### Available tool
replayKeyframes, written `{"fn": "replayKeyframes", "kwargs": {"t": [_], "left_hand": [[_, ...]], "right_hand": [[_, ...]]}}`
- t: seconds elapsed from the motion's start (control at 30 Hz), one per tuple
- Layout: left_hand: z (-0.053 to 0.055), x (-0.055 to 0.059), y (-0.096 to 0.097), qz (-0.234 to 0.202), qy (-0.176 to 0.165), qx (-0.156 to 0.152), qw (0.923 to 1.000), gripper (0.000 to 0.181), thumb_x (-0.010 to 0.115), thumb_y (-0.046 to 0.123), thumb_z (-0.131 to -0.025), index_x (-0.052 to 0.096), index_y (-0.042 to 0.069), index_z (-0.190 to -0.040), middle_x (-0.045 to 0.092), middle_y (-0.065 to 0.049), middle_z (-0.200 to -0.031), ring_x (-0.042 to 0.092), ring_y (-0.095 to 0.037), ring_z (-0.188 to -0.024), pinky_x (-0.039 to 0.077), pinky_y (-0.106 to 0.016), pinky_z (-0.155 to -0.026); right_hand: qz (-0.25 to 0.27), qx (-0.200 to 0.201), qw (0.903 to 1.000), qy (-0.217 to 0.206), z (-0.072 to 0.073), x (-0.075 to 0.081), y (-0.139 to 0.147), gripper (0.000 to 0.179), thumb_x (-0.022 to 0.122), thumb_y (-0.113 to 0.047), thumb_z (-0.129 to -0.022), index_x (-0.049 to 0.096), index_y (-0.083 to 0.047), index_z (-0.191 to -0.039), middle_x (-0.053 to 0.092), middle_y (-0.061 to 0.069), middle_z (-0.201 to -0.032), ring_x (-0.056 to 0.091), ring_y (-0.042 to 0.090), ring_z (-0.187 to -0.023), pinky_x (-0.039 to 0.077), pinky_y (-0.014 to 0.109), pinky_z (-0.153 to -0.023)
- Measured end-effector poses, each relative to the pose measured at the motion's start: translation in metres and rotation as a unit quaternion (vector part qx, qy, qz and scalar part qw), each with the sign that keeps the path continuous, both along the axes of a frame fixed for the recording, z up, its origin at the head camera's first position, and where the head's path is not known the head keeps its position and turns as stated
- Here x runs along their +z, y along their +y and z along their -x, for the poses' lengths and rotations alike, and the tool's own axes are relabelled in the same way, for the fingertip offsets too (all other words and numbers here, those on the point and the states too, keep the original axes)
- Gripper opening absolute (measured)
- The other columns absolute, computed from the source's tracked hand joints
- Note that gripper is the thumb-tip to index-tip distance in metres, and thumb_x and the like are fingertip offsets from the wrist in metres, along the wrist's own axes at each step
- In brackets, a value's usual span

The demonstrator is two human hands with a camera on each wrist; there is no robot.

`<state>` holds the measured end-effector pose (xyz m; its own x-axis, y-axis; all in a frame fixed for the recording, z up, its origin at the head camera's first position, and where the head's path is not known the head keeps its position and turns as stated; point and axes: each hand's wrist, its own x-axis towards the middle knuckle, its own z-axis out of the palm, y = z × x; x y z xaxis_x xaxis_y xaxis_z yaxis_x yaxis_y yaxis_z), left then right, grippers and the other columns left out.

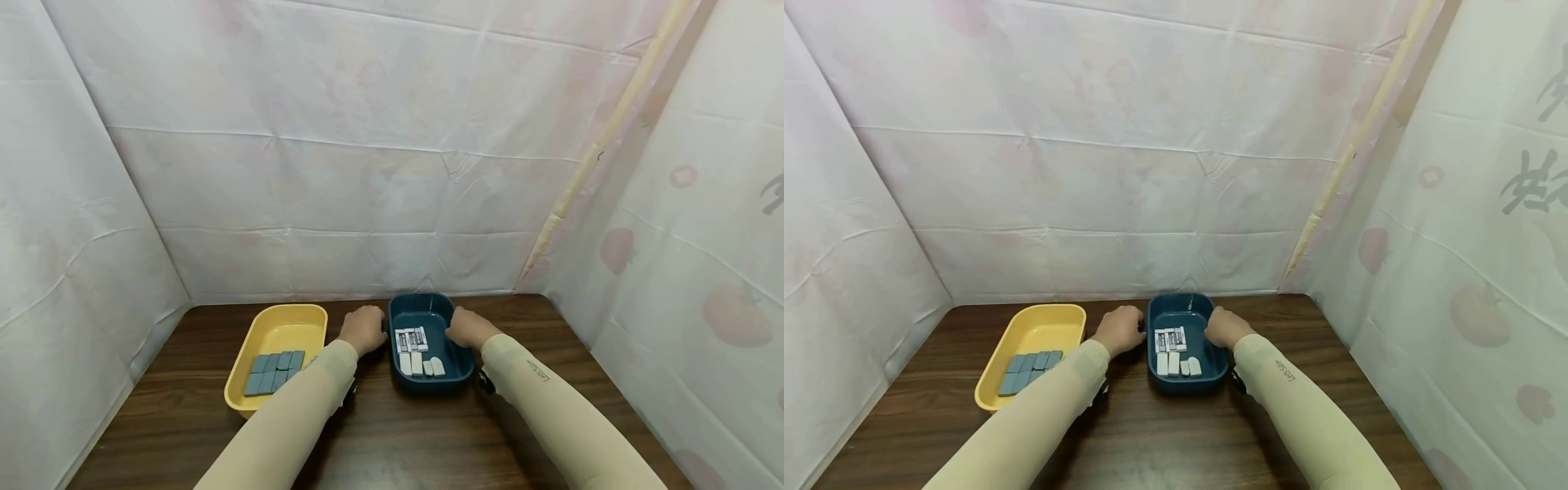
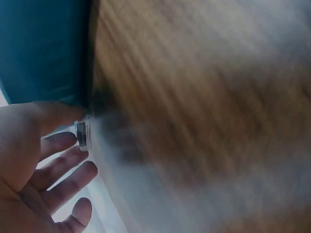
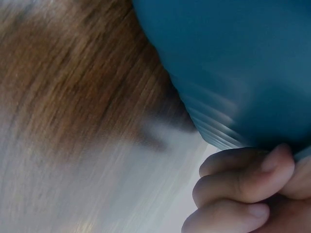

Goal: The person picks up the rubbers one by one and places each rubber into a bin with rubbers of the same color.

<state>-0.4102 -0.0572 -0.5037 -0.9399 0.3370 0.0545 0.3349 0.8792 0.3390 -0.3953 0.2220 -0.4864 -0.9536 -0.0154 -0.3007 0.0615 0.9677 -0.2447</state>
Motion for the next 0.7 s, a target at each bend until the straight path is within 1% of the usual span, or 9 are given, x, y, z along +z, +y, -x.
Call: {"fn": "replayKeyframes", "kwargs": {"t": [0.1, 0.13, 0.23, 0.3, 0.37, 0.47, 0.53, 0.6, 0.7], "left_hand": [[0.001, 0.006, -0.004, -0.009, 0.025, 0.016, 0.9995, 0.021, 0.085, 0.021, -0.098, 0.076, 0.015, -0.080, 0.072, -0.001, -0.079, 0.063, -0.020, -0.074, 0.060, -0.050, -0.084], [0.001, 0.009, -0.004, -0.018, 0.035, 0.024, 0.9989, 0.020, 0.085, 0.021, -0.098, 0.077, 0.014, -0.081, 0.073, -0.002, -0.080, 0.063, -0.020, -0.072, 0.060, -0.049, -0.081], [-0.001, 0.018, -0.003, -0.053, 0.066, 0.048, 0.9952, 0.016, 0.087, 0.022, -0.098, 0.082, 0.010, -0.090, 0.077, -0.004, -0.087, 0.064, -0.021, -0.075, 0.061, -0.046, -0.081], [-0.003, 0.024, 0.001, -0.074, 0.088, 0.052, 0.9921, 0.015, 0.088, 0.023, -0.098, 0.085, 0.009, -0.094, 0.078, -0.005, -0.093, 0.067, -0.021, -0.081, 0.062, -0.045, -0.082], [-0.005, 0.028, 0.007, -0.080, 0.110, 0.046, 0.9897, 0.015, 0.089, 0.023, -0.098, 0.086, 0.009, -0.097, 0.078, -0.004, -0.096, 0.068, -0.021, -0.085, 0.063, -0.044, -0.084], [-0.010, 0.032, 0.018, -0.067, 0.130, 0.031, 0.9888, 0.016, 0.089, 0.023, -0.098, 0.086, 0.008, -0.096, 0.075, -0.004, -0.094, 0.066, -0.021, -0.087, 0.063, -0.043, -0.083], [-0.014, 0.034, 0.026, -0.055, 0.135, 0.023, 0.9891, 0.016, 0.089, 0.025, -0.098, 0.086, 0.009, -0.097, 0.074, -0.003, -0.095, 0.067, -0.021, -0.089, 0.063, -0.042, -0.084], [-0.018, 0.035, 0.034, -0.045, 0.134, 0.009, 0.9899, 0.018, 0.090, 0.027, -0.099, 0.087, 0.009, -0.102, 0.076, -0.004, -0.101, 0.070, -0.022, -0.096, 0.064, -0.043, -0.089], [-0.023, 0.034, 0.047, -0.025, 0.128, -0.030, 0.9910, 0.022, 0.087, 0.032, -0.102, 0.088, 0.011, -0.111, 0.080, -0.004, -0.112, 0.074, -0.024, -0.108, 0.064, -0.044, -0.098]], "right_hand": [[0.006, -0.003, 1.0000, 0.000, -0.002, 0.003, -0.001, 0.073, 0.063, -0.024, -0.113, 0.034, 0.019, -0.165, 0.061, 0.035, -0.154, 0.071, 0.031, -0.109, 0.064, 0.050, -0.103], [0.006, -0.002, 1.0000, 0.000, -0.003, 0.003, -0.001, 0.073, 0.063, -0.024, -0.113, 0.034, 0.019, -0.165, 0.062, 0.035, -0.153, 0.071, 0.031, -0.109, 0.064, 0.050, -0.103], [0.008, -0.002, 1.0000, 0.001, -0.003, 0.004, -0.001, 0.073, 0.063, -0.024, -0.113, 0.035, 0.019, -0.165, 0.063, 0.034, -0.152, 0.071, 0.030, -0.108, 0.064, 0.050, -0.102], [0.007, -0.003, 1.0000, 0.001, -0.003, 0.004, 0.000, 0.073, 0.063, -0.024, -0.114, 0.035, 0.018, -0.165, 0.063, 0.034, -0.151, 0.071, 0.030, -0.107, 0.065, 0.049, -0.101], [0.005, -0.005, 1.0000, -0.001, -0.003, 0.005, 0.000, 0.072, 0.064, -0.025, -0.114, 0.036, 0.018, -0.165, 0.064, 0.033, -0.151, 0.071, 0.029, -0.106, 0.065, 0.048, -0.100], [0.006, -0.006, 1.0000, -0.002, -0.003, 0.005, 0.000, 0.072, 0.064, -0.025, -0.114, 0.036, 0.017, -0.165, 0.065, 0.032, -0.148, 0.072, 0.029, -0.104, 0.066, 0.047, -0.097], [0.006, -0.003, 1.0000, -0.002, -0.003, 0.006, -0.001, 0.072, 0.064, -0.025, -0.114, 0.036, 0.017, -0.165, 0.065, 0.032, -0.147, 0.071, 0.029, -0.105, 0.065, 0.046, -0.098], [0.006, 0.000, 1.0000, 0.000, -0.003, 0.005, -0.001, 0.072, 0.064, -0.025, -0.114, 0.036, 0.018, -0.165, 0.065, 0.032, -0.149, 0.071, 0.029, -0.107, 0.064, 0.047, -0.100], [0.006, 0.000, 1.0000, 0.001, -0.003, 0.005, -0.001, 0.073, 0.064, -0.025, -0.114, 0.036, 0.018, -0.165, 0.063, 0.033, -0.153, 0.071, 0.030, -0.109, 0.064, 0.049, -0.102]]}}
